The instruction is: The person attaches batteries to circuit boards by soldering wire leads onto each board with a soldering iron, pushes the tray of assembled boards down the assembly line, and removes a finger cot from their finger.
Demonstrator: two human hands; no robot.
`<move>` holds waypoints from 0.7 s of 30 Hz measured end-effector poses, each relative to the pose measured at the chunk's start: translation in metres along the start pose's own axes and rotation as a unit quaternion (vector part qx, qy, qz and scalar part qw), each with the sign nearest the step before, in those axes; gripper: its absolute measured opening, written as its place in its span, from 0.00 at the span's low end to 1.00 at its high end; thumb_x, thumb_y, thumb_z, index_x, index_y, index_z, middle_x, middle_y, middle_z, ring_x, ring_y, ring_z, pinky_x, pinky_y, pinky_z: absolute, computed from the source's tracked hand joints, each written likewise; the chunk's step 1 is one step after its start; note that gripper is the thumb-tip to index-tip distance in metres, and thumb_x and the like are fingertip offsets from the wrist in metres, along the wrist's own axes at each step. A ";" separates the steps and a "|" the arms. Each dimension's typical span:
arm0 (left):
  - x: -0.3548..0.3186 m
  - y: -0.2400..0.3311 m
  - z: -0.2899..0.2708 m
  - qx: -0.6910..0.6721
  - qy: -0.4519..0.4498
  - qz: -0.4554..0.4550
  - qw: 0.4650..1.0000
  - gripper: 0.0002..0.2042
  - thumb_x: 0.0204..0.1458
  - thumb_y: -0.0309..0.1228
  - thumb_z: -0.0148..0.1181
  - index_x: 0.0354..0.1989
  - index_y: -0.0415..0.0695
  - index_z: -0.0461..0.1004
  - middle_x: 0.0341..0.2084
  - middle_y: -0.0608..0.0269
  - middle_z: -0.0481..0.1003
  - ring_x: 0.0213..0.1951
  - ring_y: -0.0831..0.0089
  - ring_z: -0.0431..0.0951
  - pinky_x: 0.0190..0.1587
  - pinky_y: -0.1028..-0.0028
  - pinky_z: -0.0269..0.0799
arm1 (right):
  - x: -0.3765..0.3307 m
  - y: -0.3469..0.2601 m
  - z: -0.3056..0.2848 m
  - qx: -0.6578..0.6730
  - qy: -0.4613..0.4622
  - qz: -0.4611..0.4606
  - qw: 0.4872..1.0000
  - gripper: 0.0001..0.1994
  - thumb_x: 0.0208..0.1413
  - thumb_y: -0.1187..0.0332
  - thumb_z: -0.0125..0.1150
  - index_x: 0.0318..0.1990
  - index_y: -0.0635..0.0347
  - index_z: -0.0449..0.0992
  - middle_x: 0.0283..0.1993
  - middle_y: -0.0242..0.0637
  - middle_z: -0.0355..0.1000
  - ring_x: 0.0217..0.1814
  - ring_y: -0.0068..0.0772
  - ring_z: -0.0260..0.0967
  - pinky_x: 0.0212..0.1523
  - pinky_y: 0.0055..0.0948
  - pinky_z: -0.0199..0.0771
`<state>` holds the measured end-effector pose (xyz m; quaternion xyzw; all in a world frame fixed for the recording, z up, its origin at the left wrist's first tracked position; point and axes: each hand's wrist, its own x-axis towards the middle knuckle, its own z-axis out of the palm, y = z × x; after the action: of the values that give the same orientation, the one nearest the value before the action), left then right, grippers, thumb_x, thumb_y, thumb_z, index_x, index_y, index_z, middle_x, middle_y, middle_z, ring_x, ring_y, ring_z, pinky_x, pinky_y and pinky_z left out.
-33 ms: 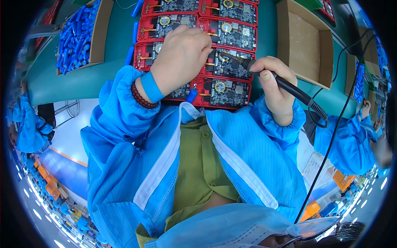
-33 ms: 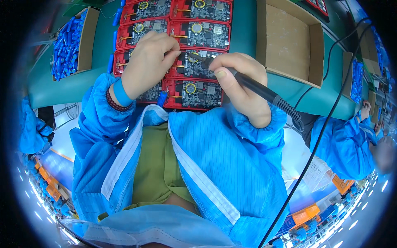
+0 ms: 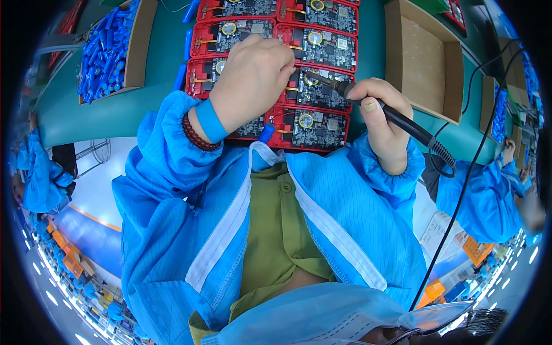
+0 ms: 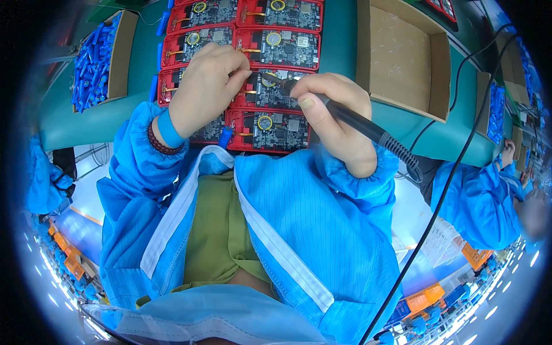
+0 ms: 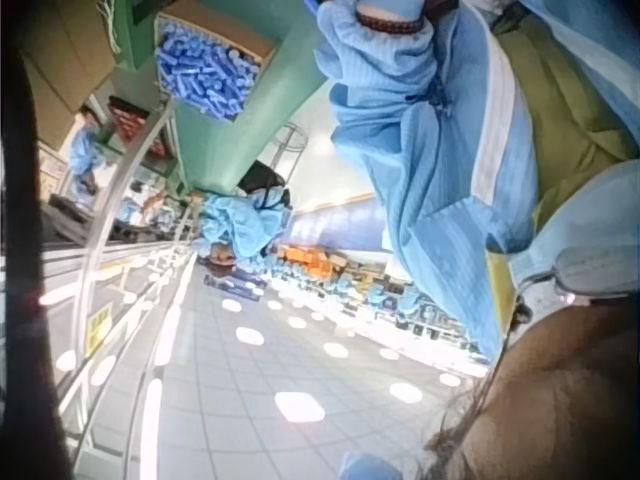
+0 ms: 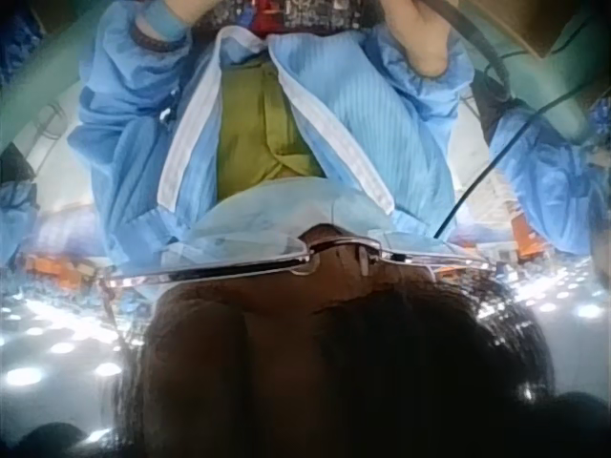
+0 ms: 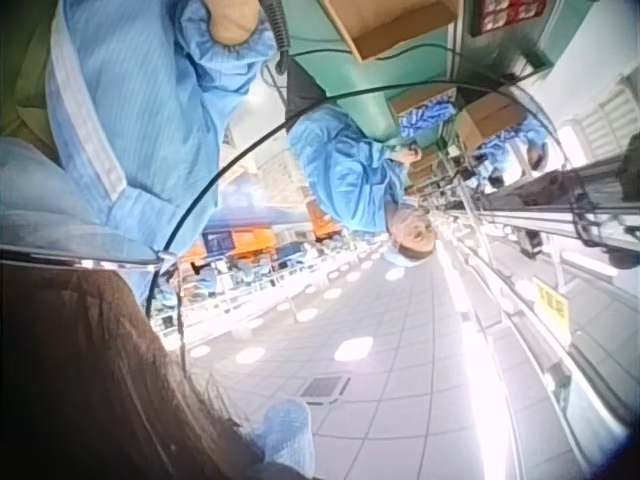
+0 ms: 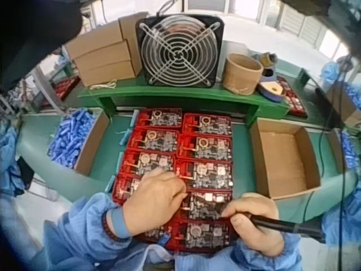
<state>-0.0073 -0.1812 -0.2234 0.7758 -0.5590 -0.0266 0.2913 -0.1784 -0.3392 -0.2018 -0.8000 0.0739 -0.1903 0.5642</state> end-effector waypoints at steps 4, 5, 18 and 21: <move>-0.001 0.000 0.002 0.012 0.007 0.002 1.000 0.03 0.46 0.25 0.58 0.25 0.39 0.72 0.24 0.56 0.72 0.32 0.57 0.70 0.36 0.63 0.66 | 0.001 0.001 0.001 -0.003 -0.005 -0.001 1.000 0.08 0.53 0.67 0.57 0.34 0.64 0.76 0.30 0.40 0.72 0.32 0.33 0.69 0.34 0.28 0.67; -0.001 0.000 0.002 0.011 0.007 0.000 1.000 0.03 0.46 0.25 0.58 0.25 0.39 0.72 0.24 0.56 0.72 0.32 0.57 0.70 0.36 0.63 0.66 | 0.001 0.001 0.001 -0.006 -0.011 -0.009 1.000 0.09 0.54 0.67 0.57 0.34 0.64 0.75 0.30 0.40 0.72 0.32 0.33 0.69 0.34 0.28 0.67; -0.002 -0.001 0.002 0.017 0.013 0.012 1.000 0.03 0.47 0.25 0.57 0.25 0.39 0.73 0.24 0.56 0.72 0.32 0.57 0.70 0.37 0.63 0.66 | -0.003 0.000 -0.001 0.013 0.026 -0.004 1.000 0.09 0.54 0.66 0.56 0.35 0.65 0.75 0.34 0.40 0.73 0.35 0.31 0.69 0.37 0.26 0.68; -0.003 -0.001 0.004 0.019 0.015 0.013 1.000 0.03 0.47 0.25 0.57 0.25 0.39 0.73 0.24 0.56 0.72 0.32 0.57 0.70 0.37 0.63 0.66 | -0.003 0.000 0.000 0.003 0.020 0.004 1.000 0.09 0.55 0.66 0.56 0.35 0.64 0.75 0.33 0.40 0.73 0.35 0.31 0.69 0.37 0.26 0.68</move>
<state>-0.0089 -0.1801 -0.2280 0.7742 -0.5651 -0.0003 0.2852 -0.1810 -0.3383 -0.2024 -0.7939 0.0883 -0.2043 0.5659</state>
